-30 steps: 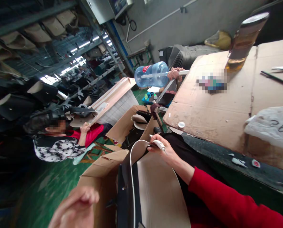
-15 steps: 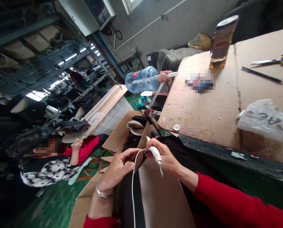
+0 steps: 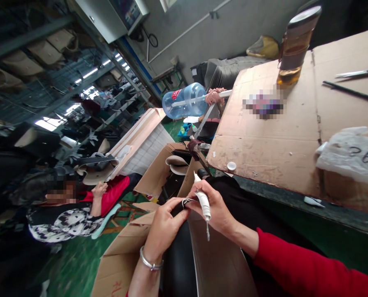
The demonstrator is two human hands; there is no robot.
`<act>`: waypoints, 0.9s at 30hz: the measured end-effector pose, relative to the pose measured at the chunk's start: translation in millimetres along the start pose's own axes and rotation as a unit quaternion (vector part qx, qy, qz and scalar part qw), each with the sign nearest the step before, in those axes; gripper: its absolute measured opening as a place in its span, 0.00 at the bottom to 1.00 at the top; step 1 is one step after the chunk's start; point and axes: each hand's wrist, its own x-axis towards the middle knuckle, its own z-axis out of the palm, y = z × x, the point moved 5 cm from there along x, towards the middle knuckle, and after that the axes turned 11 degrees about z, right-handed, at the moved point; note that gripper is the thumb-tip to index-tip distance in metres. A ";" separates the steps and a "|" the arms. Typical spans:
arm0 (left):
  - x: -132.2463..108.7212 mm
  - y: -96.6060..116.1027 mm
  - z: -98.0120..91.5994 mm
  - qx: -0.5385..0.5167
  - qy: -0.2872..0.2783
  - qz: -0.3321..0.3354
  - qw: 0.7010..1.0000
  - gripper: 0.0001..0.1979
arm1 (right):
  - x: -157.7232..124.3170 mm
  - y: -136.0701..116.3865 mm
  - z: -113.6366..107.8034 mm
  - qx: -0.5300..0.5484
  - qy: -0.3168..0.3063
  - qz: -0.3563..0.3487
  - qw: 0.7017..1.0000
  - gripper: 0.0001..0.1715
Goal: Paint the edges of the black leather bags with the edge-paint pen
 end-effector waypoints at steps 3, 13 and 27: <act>-2.6 -2.3 -3.5 -0.004 0.040 -0.012 0.999 0.14 | -1.0 -2.3 -0.4 0.008 0.003 -0.012 1.000 0.14; -8.4 -14.5 3.4 -0.072 0.107 -0.028 0.991 0.12 | -0.4 -6.4 -4.6 0.024 0.004 -0.016 1.000 0.07; 4.3 -71.7 -73.6 -0.386 0.273 -0.056 0.880 0.17 | -10.5 -67.0 -150.4 -0.210 0.222 -0.095 0.947 0.12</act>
